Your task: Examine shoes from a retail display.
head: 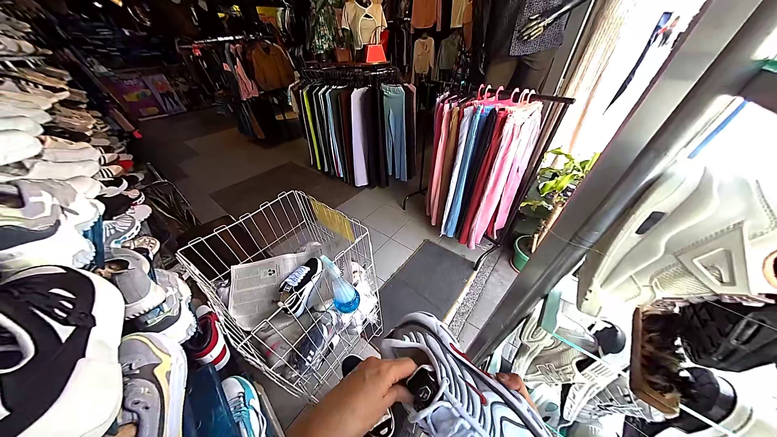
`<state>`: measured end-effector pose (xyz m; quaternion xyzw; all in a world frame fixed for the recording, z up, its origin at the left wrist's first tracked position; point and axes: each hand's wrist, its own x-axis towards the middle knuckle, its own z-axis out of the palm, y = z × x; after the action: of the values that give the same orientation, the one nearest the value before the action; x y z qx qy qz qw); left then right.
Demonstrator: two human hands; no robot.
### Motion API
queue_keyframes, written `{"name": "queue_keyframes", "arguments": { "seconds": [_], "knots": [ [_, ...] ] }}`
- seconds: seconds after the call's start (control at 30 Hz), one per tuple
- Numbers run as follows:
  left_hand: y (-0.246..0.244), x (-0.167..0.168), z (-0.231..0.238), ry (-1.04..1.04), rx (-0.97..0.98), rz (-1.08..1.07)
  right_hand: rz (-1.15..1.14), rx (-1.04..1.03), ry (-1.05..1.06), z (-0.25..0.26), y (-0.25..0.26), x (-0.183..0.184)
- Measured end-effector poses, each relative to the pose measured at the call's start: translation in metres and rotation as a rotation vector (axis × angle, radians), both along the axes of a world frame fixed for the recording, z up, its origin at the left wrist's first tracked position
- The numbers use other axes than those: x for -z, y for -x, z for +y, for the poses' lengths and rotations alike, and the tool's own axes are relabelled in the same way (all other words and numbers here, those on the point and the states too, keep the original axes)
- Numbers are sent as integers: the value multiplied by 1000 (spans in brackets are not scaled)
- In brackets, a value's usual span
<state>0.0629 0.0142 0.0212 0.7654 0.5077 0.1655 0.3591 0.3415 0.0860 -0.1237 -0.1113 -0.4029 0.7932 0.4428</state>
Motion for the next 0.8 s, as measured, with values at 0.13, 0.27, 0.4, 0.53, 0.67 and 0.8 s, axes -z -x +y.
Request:
{"name": "queue_keyframes", "arguments": {
  "seconds": [0.13,0.27,0.4,0.53,0.67,0.8],
  "knots": [
    [-8,19,-2,-207,-159,40,-9,-34,119,-5,0,-18],
    [-3,20,4,-130,-111,49,-57,-49,59,-8,0,-29],
    [-5,14,19,98,-118,151,-204,-19,5,-15,10,-47],
    [-25,-9,16,176,-229,321,-377,31,-141,-18,16,-55],
    [-8,28,16,-115,-173,201,-348,67,-172,-19,18,-55],
    [-3,30,18,-91,-135,217,-368,79,-219,-17,19,-51]
  ]
}}
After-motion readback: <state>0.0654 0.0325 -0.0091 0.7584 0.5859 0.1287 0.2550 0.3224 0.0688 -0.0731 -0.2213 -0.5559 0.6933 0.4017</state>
